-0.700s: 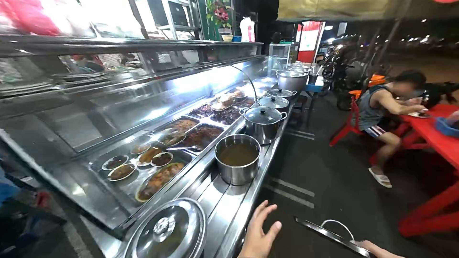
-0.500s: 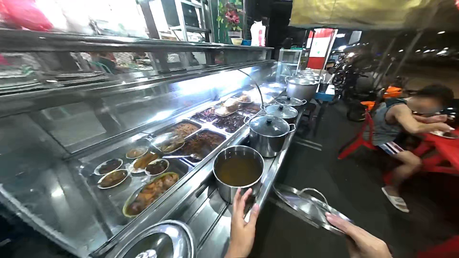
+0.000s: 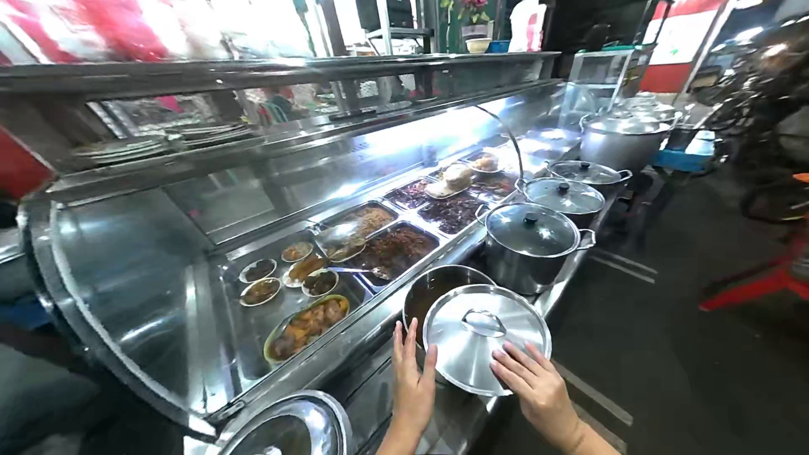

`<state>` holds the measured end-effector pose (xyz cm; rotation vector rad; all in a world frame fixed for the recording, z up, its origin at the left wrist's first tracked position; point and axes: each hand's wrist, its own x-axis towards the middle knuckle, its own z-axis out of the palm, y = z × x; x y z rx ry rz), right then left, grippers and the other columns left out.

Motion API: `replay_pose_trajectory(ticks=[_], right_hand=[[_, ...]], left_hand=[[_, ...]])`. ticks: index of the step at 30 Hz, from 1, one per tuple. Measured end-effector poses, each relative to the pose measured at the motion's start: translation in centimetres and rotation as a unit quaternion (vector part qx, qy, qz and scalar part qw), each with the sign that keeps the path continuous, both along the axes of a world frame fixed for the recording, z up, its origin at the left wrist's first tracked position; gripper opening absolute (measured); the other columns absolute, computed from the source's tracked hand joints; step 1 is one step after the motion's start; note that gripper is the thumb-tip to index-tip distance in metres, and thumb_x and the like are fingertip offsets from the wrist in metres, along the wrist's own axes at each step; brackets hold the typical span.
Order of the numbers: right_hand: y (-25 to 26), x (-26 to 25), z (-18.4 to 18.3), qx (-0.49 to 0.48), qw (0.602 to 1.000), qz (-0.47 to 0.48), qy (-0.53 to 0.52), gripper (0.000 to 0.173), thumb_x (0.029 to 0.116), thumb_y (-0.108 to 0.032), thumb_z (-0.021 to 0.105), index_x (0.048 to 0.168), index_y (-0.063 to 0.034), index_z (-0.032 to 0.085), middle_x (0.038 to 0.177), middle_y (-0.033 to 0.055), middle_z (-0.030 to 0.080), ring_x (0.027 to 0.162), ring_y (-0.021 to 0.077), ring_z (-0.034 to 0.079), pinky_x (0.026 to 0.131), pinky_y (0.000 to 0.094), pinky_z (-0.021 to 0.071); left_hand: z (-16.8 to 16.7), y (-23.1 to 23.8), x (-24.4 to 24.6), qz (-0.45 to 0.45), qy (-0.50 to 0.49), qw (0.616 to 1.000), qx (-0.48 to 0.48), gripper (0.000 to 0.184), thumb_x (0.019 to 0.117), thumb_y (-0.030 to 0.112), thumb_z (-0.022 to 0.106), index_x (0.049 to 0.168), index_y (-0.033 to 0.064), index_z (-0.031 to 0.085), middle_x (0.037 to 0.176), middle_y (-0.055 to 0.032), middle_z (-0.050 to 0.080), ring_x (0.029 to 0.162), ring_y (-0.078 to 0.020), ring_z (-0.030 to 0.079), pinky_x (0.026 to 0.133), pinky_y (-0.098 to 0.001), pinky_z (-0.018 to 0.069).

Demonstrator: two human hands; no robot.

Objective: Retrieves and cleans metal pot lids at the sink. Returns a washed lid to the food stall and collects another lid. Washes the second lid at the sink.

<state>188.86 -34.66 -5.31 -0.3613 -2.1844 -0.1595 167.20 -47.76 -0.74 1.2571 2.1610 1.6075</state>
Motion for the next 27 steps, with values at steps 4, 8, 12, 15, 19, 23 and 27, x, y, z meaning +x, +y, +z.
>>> replay_pose_trajectory(ticks=[4,8,12,15,19,23,27], right_hand=[[2.6,-1.2,-1.8,-0.004,0.999,0.025,-0.02,0.038,0.1032,-0.009,0.046,0.123,-0.0265,0.072,0.13,-0.0047,0.071,0.133,0.0163,0.059,0.117,0.046,0.0397],[4.6,-2.0,-2.2,-0.031,0.996,0.063,-0.062,0.041,0.1019,-0.009,0.047,0.132,-0.0282,0.067,0.139,-0.0063,0.066,0.14,0.0197,0.052,0.117,0.0533,0.0368],[6.4,-2.4,-2.3,-0.041,0.988,0.114,-0.096,0.035,0.1052,-0.03,0.05,0.138,-0.0277,0.064,0.146,-0.0056,0.061,0.144,0.0206,0.048,0.117,0.0556,0.0364],[7.6,-2.8,-1.8,-0.053,0.98,0.148,-0.122,0.047,0.1039,-0.051,0.047,0.14,-0.0257,0.063,0.148,-0.0039,0.06,0.144,0.023,0.047,0.117,0.0584,0.0354],[8.8,-3.4,-1.3,-0.074,0.968,0.189,-0.149,0.051,0.1059,-0.052,0.041,0.141,-0.0222,0.063,0.148,-0.0016,0.059,0.144,0.0257,0.048,0.116,0.0616,0.035],[8.9,-3.4,-1.5,-0.09,0.957,0.215,-0.175,0.051,0.107,-0.05,0.04,0.142,-0.0204,0.062,0.151,-0.0003,0.057,0.145,0.028,0.047,0.115,0.0636,0.0345],[9.4,-3.2,-0.8,-0.127,0.941,0.249,-0.192,0.054,0.1071,-0.052,0.038,0.142,-0.0188,0.063,0.152,0.0049,0.055,0.145,0.0309,0.046,0.115,0.0621,0.0365]], left_hand=[[-2.0,1.9,0.2,0.041,0.009,0.999,-0.032,0.082,0.0992,0.062,0.043,0.157,0.0029,0.04,0.166,-0.0296,0.019,0.153,-0.0464,0.02,0.123,-0.0598,0.0227],[-2.9,4.0,0.6,0.076,0.006,0.996,-0.053,0.085,0.1008,0.056,0.044,0.158,-0.0046,0.03,0.165,-0.0312,0.019,0.154,-0.0449,0.02,0.124,-0.0567,0.0232],[-3.4,5.5,1.1,0.12,0.021,0.991,-0.056,0.083,0.1025,0.054,0.042,0.158,-0.0074,0.028,0.165,-0.0312,0.021,0.154,-0.0449,0.022,0.124,-0.056,0.0236],[-3.6,6.0,1.3,0.146,0.021,0.987,-0.056,0.082,0.1034,0.053,0.04,0.158,-0.008,0.027,0.164,-0.0312,0.021,0.154,-0.0449,0.022,0.124,-0.0577,0.0228],[-3.7,6.8,1.3,0.179,0.03,0.981,-0.075,0.079,0.1042,0.049,0.04,0.158,-0.0074,0.028,0.165,-0.0301,0.022,0.153,-0.0441,0.023,0.123,-0.0574,0.0236],[-4.3,7.1,1.2,0.197,0.048,0.976,-0.078,0.077,0.1043,0.047,0.041,0.157,-0.0078,0.03,0.164,-0.0297,0.024,0.153,-0.0434,0.027,0.123,-0.0548,0.0263],[-4.5,7.0,1.3,0.206,0.062,0.974,-0.071,0.078,0.104,0.049,0.042,0.156,-0.0082,0.031,0.163,-0.0329,0.025,0.151,-0.0474,0.027,0.123,-0.0559,0.0268]])
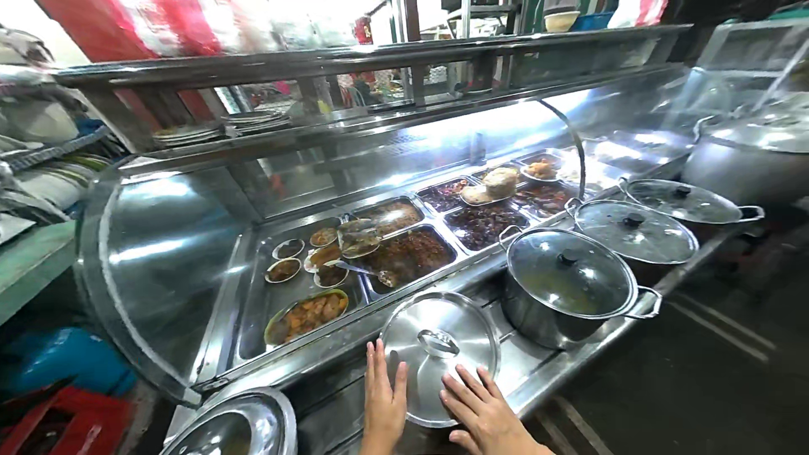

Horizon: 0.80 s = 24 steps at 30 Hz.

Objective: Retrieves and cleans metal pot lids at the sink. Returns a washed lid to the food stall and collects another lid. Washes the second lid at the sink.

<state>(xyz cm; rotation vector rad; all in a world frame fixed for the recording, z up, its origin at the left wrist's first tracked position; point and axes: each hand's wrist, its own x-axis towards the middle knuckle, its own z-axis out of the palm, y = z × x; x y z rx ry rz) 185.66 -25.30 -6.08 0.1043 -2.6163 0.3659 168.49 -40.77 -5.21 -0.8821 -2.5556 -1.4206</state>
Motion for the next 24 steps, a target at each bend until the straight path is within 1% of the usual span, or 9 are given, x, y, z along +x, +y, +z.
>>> replay_pose_trajectory(ticks=[3,7,10,13,15,17,18,20,24], right_hand=[[2.7,0.3,1.6,-0.03,0.998,-0.034,0.034,0.055,0.1077,-0.053,0.036,0.141,-0.0191,0.063,0.151,0.0115,0.056,0.144,0.0309,0.048,0.117,0.0592,0.0374],[12.0,1.8,5.2,-0.042,0.968,-0.225,0.105,0.043,0.1027,-0.035,0.053,0.137,-0.0132,0.067,0.146,0.0188,0.058,0.138,0.0392,0.052,0.114,0.0619,0.0402],[20.5,6.1,8.0,-0.089,0.899,-0.421,0.087,0.043,0.103,-0.024,0.055,0.139,-0.0026,0.062,0.146,0.028,0.053,0.138,0.0479,0.047,0.113,0.0641,0.038],[25.9,10.1,9.0,-0.295,0.767,-0.562,0.098,0.044,0.1046,-0.022,0.057,0.136,0.0096,0.056,0.138,0.0367,0.051,0.131,0.0509,0.05,0.109,0.0638,0.0393],[28.1,10.7,8.4,-0.463,0.648,-0.597,0.096,0.046,0.1078,-0.031,0.053,0.132,0.0069,0.056,0.118,0.0274,0.061,0.102,0.0343,0.062,0.088,0.0513,0.0507],[28.5,9.9,8.4,-0.56,0.588,-0.578,0.082,0.046,0.1117,-0.04,0.038,0.109,0.0005,0.06,0.076,0.0066,0.052,0.054,0.0126,0.045,0.051,0.0291,0.0403],[28.5,9.4,8.7,-0.594,0.57,-0.562,0.083,0.046,0.1125,-0.04,0.033,0.1,-0.0024,0.056,0.067,0.0021,0.046,0.046,0.0089,0.038,0.045,0.0246,0.0346],[27.8,8.8,9.5,-0.624,0.549,-0.551,0.08,0.042,0.1127,-0.038,0.032,0.097,-0.0039,0.051,0.067,0.0008,0.042,0.047,0.0085,0.036,0.046,0.0244,0.0329],[24.5,8.1,9.9,-0.637,0.559,-0.521,0.105,0.039,0.1131,-0.032,0.035,0.092,-0.0029,0.051,0.061,0.0007,0.047,0.041,0.0061,0.036,0.041,0.0218,0.0323]], left_hand=[[0.8,-0.4,0.4,0.003,-0.001,1.0,-0.003,0.077,0.1044,0.048,0.041,0.156,-0.0079,0.032,0.162,-0.0363,0.021,0.15,-0.0516,0.025,0.122,-0.0585,0.0261],[1.4,-2.0,0.8,0.028,-0.014,0.999,0.01,0.073,0.105,0.044,0.043,0.155,-0.0086,0.034,0.161,-0.0401,0.017,0.15,-0.0556,0.02,0.122,-0.0606,0.0224],[1.8,-3.5,0.8,0.047,-0.027,0.999,-0.001,0.066,0.1066,0.036,0.042,0.153,-0.0106,0.035,0.159,-0.0439,0.014,0.149,-0.0583,0.017,0.123,-0.0596,0.0196],[1.4,-5.1,0.9,0.086,-0.029,0.996,-0.013,0.062,0.1079,0.034,0.04,0.15,-0.0122,0.039,0.158,-0.045,0.017,0.148,-0.059,0.019,0.123,-0.0569,0.0209],[0.8,-5.9,0.9,0.107,-0.039,0.993,-0.012,0.06,0.1086,0.033,0.04,0.149,-0.0117,0.041,0.158,-0.0446,0.017,0.149,-0.058,0.018,0.124,-0.0555,0.0186],[0.5,-6.3,0.9,0.12,-0.055,0.991,-0.007,0.058,0.1087,0.032,0.04,0.148,-0.0107,0.043,0.159,-0.0438,0.016,0.15,-0.057,0.016,0.125,-0.0545,0.0175],[0.5,-6.3,1.0,0.124,-0.061,0.99,-0.007,0.058,0.1086,0.032,0.04,0.148,-0.01,0.044,0.159,-0.0435,0.015,0.15,-0.0567,0.016,0.125,-0.0543,0.0175],[0.4,-6.2,1.1,0.129,-0.065,0.99,-0.006,0.055,0.1084,0.031,0.04,0.146,-0.0088,0.048,0.159,-0.0437,0.016,0.149,-0.0574,0.017,0.124,-0.0545,0.0187],[0.4,-4.9,1.0,0.117,-0.067,0.991,0.004,0.052,0.1084,0.028,0.04,0.142,-0.0096,0.052,0.159,-0.0445,0.015,0.148,-0.0597,0.016,0.124,-0.0554,0.0192]])
